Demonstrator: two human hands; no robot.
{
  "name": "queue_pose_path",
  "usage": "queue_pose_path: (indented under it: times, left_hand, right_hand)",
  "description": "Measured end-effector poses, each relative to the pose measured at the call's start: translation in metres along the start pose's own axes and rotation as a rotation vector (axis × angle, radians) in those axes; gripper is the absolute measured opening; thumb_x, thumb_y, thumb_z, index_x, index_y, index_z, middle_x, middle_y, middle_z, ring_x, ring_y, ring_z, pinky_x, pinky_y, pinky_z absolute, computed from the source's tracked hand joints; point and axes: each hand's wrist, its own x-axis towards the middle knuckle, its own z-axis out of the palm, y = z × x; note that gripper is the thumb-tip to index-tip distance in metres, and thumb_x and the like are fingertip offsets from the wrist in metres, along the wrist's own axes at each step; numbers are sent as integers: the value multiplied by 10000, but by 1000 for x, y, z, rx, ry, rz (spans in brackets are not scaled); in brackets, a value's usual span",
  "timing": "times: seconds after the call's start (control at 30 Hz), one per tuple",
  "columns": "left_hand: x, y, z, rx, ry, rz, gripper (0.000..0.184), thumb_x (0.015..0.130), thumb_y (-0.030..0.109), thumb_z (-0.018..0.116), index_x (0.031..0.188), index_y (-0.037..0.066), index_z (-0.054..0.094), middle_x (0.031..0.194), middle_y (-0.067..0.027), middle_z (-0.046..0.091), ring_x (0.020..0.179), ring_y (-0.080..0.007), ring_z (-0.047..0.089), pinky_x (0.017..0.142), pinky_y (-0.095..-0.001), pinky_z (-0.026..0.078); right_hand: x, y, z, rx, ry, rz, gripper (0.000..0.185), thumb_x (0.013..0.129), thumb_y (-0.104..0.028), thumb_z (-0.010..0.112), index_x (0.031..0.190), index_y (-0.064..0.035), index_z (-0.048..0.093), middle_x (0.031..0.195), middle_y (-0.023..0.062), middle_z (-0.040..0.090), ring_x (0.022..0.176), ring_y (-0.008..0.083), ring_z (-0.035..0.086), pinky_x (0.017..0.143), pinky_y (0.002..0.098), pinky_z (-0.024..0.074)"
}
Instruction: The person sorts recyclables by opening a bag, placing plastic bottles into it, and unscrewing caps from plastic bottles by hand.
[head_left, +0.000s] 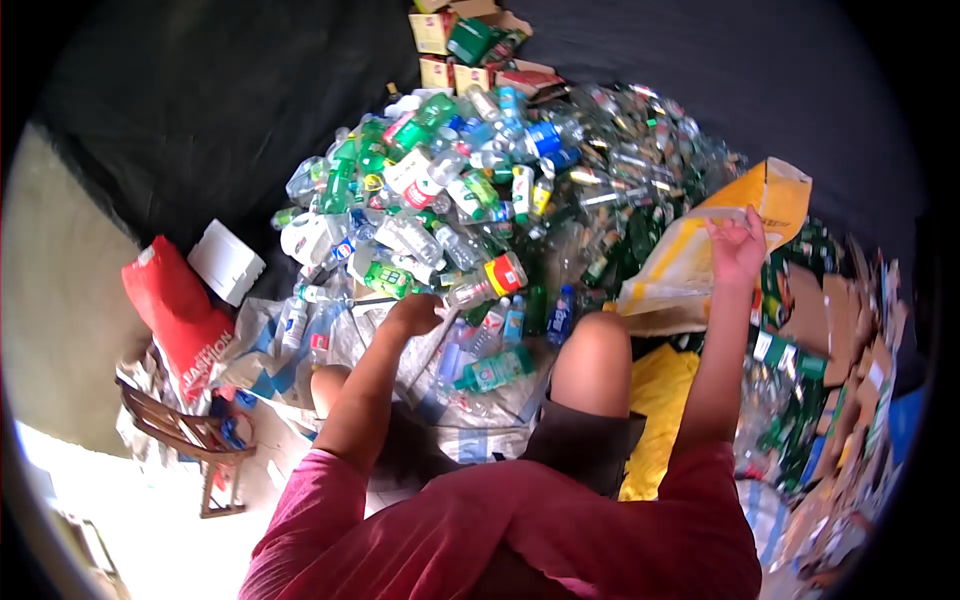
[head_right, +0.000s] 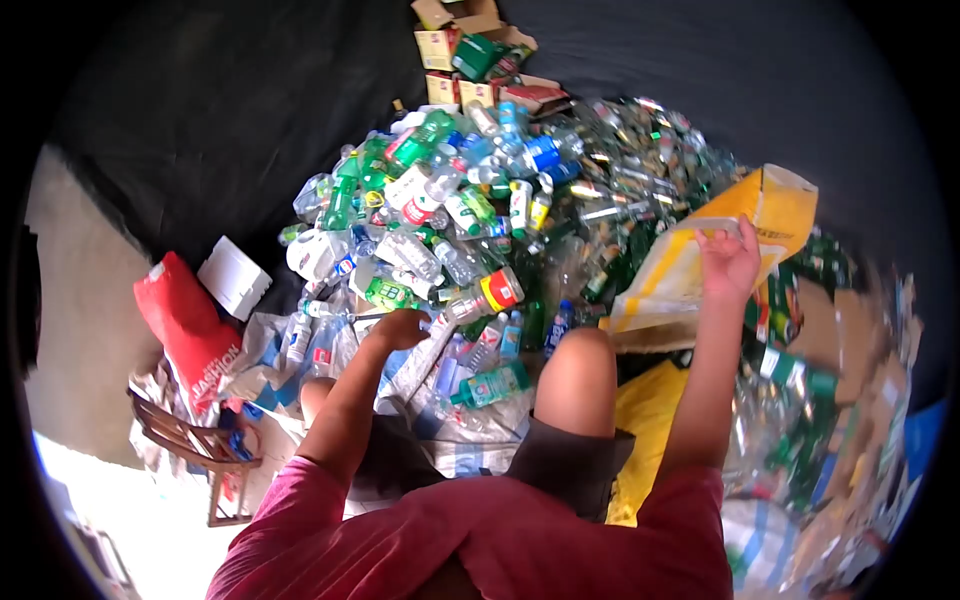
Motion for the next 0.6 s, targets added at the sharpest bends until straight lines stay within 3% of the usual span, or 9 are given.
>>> queue_pose_path:
  times: [0.03,0.07,0.1,0.17,0.33,0.4,0.47,0.57,0.6]
  left_hand:
    - [-8,5,-8,43,-75,-70,400,819,306,681,1189,154,689,1154,-152,694,1132,-348,634,953,-435,510]
    - [-8,4,-5,-32,-14,-51,392,827,296,686,1190,148,686,1128,-164,699,1090,-350,649,937,-424,512]
    - [-9,2,-1,-104,41,-37,384,835,287,690,1191,143,684,1102,-176,703,1047,-353,664,921,-413,515]
    - [-16,8,-16,-223,20,26,446,833,333,684,1242,156,660,1203,-144,679,1145,-339,629,956,-437,508]
    - [-32,22,-50,-189,117,-160,689,826,464,723,1421,197,500,1232,-174,663,1134,-357,636,955,-443,508]
    - [-38,16,-68,-281,196,-264,903,783,492,760,1507,131,357,1150,-213,689,1063,-379,665,906,-456,528]
    - [-45,7,-79,-358,450,-387,1086,765,528,772,1554,81,174,993,-253,710,922,-403,698,794,-471,554]
    - [-45,-35,-85,-653,828,-487,1115,776,431,805,1552,61,95,955,-254,716,783,-382,718,734,-435,563]
    - [-54,-45,-95,-836,954,-487,1088,785,379,807,1547,55,101,953,-242,721,752,-347,722,722,-416,563]
  right_hand:
    - [29,29,54,-17,208,-47,87,941,-182,631,1017,-138,629,1021,22,671,1038,196,582,1136,613,240]
    - [55,60,103,-40,416,-89,101,941,-173,625,1031,-128,633,1060,37,674,1088,205,578,1145,619,220]
    - [75,85,133,-55,395,-48,101,941,-173,625,1031,-128,633,1060,37,674,1088,205,578,1145,619,220]
    - [109,131,179,-21,304,-31,127,944,-160,610,1060,-116,637,1107,55,674,1137,226,574,1154,635,192]
    - [156,237,274,65,135,116,204,932,-147,605,1125,-82,599,1124,84,659,1173,277,556,1149,657,218]
    - [159,271,316,90,50,162,241,922,-140,605,1153,-74,579,1145,98,646,1181,286,552,1146,665,226]
    - [159,304,351,154,-50,231,292,918,-132,597,1199,-63,563,1192,105,633,1202,296,544,1147,670,226]
    - [146,350,395,283,-235,363,429,937,-144,576,1342,-20,512,1342,151,582,1356,350,444,1161,645,237]
    - [135,361,413,311,-373,355,440,927,-164,584,1350,-59,521,1285,124,615,1249,305,524,1086,567,347]
